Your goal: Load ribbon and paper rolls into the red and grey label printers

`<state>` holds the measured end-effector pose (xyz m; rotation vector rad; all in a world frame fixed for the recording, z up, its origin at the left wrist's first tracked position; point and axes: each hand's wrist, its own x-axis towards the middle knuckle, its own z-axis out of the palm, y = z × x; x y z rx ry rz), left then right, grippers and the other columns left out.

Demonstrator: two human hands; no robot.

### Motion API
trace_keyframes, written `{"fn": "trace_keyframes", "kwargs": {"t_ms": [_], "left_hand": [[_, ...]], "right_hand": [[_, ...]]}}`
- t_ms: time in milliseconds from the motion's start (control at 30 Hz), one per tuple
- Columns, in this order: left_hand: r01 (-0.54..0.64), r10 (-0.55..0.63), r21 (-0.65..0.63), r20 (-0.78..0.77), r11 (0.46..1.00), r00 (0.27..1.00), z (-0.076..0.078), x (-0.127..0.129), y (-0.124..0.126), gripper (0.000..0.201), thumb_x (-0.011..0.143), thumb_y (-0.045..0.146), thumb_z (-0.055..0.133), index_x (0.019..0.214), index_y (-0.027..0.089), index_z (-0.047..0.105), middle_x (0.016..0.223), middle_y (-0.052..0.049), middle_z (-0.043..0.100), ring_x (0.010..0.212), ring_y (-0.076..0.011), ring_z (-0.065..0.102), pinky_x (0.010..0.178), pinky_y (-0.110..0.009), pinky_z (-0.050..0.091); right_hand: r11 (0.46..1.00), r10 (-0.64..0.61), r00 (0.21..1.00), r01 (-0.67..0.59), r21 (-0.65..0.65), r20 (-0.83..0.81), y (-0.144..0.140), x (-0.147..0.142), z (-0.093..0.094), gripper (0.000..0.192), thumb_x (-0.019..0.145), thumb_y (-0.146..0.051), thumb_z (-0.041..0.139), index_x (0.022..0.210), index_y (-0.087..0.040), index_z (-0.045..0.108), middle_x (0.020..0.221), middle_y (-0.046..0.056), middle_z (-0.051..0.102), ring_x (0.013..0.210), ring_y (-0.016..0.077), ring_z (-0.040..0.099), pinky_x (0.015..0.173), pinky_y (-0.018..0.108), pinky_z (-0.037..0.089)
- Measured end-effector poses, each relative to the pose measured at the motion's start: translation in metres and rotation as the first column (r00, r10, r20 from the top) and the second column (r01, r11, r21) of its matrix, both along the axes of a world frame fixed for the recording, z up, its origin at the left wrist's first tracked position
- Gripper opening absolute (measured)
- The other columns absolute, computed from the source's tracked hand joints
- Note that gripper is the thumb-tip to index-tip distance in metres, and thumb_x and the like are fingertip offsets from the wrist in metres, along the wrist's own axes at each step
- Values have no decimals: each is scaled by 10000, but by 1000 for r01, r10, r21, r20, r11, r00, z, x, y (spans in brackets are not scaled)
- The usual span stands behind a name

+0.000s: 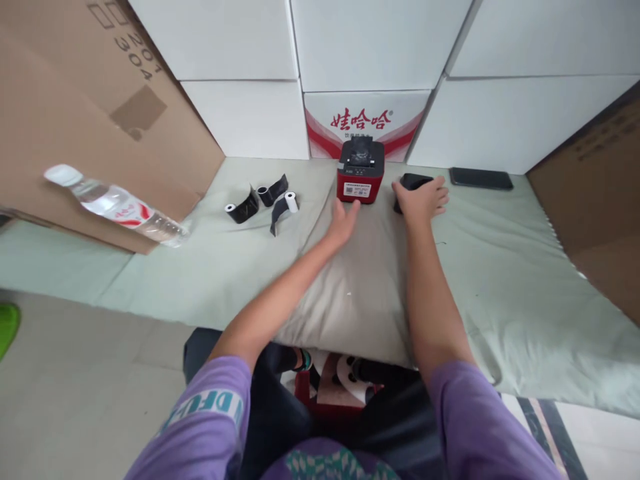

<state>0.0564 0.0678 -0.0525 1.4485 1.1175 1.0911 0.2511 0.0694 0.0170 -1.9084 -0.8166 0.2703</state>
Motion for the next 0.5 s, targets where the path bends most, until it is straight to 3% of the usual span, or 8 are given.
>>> {"fn": "trace_keyframes", "kwargs": {"t_ms": [67, 133, 200, 300, 333, 400, 500], "left_hand": [[-77, 79, -136, 8, 988, 997, 1, 3, -39, 820, 1016, 579, 577, 1676, 198, 273, 1796, -156, 233, 1700, -290, 153, 1386, -461, 179], [-80, 87, -100, 63, 992, 994, 5, 4, -65, 701, 1025, 438, 583, 1638, 200, 339, 1755, -160, 341, 1654, -263, 315, 1347, -438, 300], [-54, 58, -43, 108, 998, 992, 11, 2, -75, 591, 1026, 355, 566, 1577, 203, 419, 1661, -165, 490, 1514, -257, 536, 1245, -439, 457], [-22, 33, -90, 117, 996, 993, 18, -4, -72, 518, 1051, 392, 525, 1532, 203, 478, 1521, -175, 630, 1245, -265, 728, 1028, -444, 612], [-20, 33, -110, 113, 994, 993, 19, -7, -68, 522, 1059, 409, 513, 1538, 204, 481, 1518, -176, 634, 1239, -271, 733, 1007, -444, 621], [-27, 35, -94, 88, 995, 995, 18, -10, -62, 543, 1063, 402, 507, 1570, 210, 478, 1600, -159, 573, 1392, -283, 650, 1119, -458, 567], [14, -14, 5, 8, 1000, 1000, 13, -17, -56, 579, 1040, 307, 511, 1612, 221, 481, 1689, -87, 482, 1590, -243, 442, 1338, -446, 328]], "right_hand": [[996, -24, 1000, 26, -86, 20, -1, 4, -14, 1052, 579, -434, 960, 1424, -144, 403, 1529, 346, 423, 1496, 553, 320, 1232, 823, 188], [996, -23, 999, 27, -85, 46, -4, 4, -23, 1019, 535, -378, 971, 1382, -154, 450, 1496, 341, 479, 1448, 530, 400, 1242, 776, 244], [998, 9, 997, -5, -64, 72, -16, 0, -26, 992, 525, -323, 947, 1372, -153, 462, 1461, 326, 521, 1413, 518, 454, 1230, 749, 302], [990, 139, 983, -141, 2, 118, -51, -12, -25, 1009, 541, -325, 883, 1418, -130, 424, 1431, 283, 554, 1384, 486, 512, 1220, 705, 362], [978, 201, 970, -206, 25, 137, -65, -18, -25, 1023, 552, -352, 871, 1435, -115, 412, 1436, 281, 549, 1386, 474, 518, 1225, 681, 370], [950, 296, 940, -308, 49, 168, -90, -32, -28, 1068, 555, -397, 864, 1465, -95, 394, 1455, 288, 526, 1399, 470, 504, 1233, 658, 366], [904, 409, 886, -427, 38, 220, -117, -57, -34, 1107, 583, -453, 850, 1512, -111, 356, 1452, 279, 510, 1416, 478, 464, 1226, 688, 347]]}}
